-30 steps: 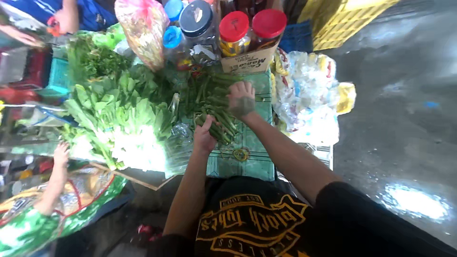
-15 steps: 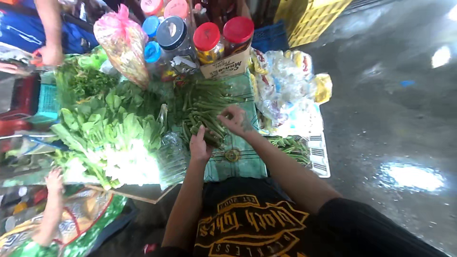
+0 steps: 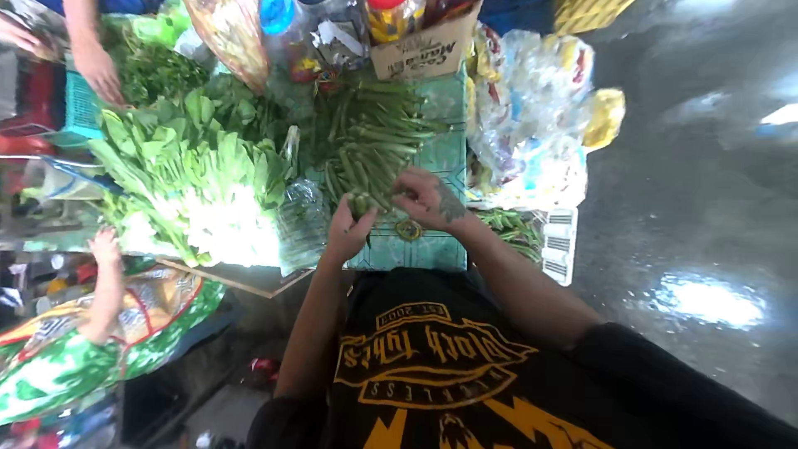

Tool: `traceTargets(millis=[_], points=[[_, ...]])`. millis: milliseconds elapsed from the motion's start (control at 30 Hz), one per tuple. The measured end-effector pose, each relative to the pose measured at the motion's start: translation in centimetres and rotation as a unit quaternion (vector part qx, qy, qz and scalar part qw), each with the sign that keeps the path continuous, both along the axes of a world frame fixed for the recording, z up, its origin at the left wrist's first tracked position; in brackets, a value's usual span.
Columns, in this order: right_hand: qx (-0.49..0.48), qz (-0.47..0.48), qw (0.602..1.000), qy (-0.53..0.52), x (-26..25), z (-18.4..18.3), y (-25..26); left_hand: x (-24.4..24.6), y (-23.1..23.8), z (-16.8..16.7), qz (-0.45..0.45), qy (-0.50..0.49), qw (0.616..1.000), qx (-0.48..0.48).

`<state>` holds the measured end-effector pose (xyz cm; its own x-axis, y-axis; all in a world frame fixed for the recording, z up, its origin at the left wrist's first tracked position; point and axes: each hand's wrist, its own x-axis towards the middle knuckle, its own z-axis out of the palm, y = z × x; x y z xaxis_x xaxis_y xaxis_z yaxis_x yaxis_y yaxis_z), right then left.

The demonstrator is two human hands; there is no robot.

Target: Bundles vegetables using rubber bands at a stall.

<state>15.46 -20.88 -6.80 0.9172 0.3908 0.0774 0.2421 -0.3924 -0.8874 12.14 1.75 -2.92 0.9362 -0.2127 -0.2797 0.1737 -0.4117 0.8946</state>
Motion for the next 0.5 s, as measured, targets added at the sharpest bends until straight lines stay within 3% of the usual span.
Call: traceTargets(millis=[100,167,300,400,500], points=[[-0.177,0.059,0.981,0.057,-2.6,-4.4,-1.8,-0.4,1.2,-0.7,0.030,0.017,0.999,-0.006],[-0.244,0.103,0.962,0.065,-5.5,-7.6,-2.4,-1.2,1.4,-1.6,0.049,0.038,0.998,-0.010],[-0.137,0.024,0.990,-0.002,-7.1,-9.4,-2.3,-1.7,1.7,-2.8,0.059,0.047,0.997,-0.011],[-0.058,-0.032,0.997,0.047,-6.2,-7.9,-2.3,-1.6,0.8,-2.4,0.039,0.065,0.996,-0.036],[-0.024,-0.023,0.993,0.115,-4.7,-6.0,-2.9,-1.2,0.2,-2.4,0.021,0.070,0.996,-0.046]])
